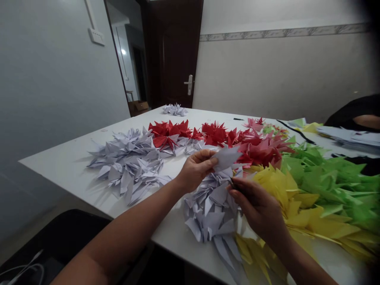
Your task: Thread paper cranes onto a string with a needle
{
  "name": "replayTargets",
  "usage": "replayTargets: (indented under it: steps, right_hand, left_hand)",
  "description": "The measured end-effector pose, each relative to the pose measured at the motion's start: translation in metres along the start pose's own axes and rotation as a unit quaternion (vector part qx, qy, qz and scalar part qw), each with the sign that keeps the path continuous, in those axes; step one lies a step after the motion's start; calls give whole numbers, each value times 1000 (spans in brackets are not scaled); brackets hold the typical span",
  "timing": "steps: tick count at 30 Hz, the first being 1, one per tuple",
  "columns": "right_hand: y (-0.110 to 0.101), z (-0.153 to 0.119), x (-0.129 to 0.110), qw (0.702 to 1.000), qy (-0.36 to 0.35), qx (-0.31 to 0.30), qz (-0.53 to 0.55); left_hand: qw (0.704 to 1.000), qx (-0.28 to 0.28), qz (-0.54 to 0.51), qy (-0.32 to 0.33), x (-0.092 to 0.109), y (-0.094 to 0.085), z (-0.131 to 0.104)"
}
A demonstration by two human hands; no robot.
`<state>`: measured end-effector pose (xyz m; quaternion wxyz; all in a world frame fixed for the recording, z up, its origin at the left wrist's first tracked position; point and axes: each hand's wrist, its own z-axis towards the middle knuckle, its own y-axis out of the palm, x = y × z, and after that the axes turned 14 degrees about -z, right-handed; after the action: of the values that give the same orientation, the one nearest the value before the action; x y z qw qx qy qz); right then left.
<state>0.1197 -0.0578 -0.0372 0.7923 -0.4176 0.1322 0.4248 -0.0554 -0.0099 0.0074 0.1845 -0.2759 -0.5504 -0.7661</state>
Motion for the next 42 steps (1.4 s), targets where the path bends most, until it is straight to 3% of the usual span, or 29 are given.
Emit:
replayTargets:
  steps: [5,10,23,26,30,33,37,40,42]
  right_hand:
    - [0,2,-4,999,-24,-1,-22]
    - [1,3,-3,1000,-17,7,-25]
    - [-4,5,-8,998,-18,21,-64]
    - [-3,4,-5,997,-21,27,-62]
    - [0,1,2,999,-7,23,-41]
    - [0,0,5,999,-7,23,-41]
    - [-1,1,4,998,-14,29,-53]
    - [-1,1,2,998,-15,32,-58]
    - [-1,2,1,998,-18,30,-59]
  left_hand:
    - [998,11,-41,-50,3,7,-5]
    - [994,-35,-32,-103,-3,6,-8]
    - [990,-59,-29,-124,-4,5,-8]
    - [994,-49,-5,-101,-1,4,-6]
    - [990,-8,137,5,7,-6,3]
    - [955,-14,286,72,10,-18,10]
    - [873,-21,468,139,16,-33,17]
    - [796,53,548,250,28,-45,26]
    - [724,129,623,266,36,-56,33]
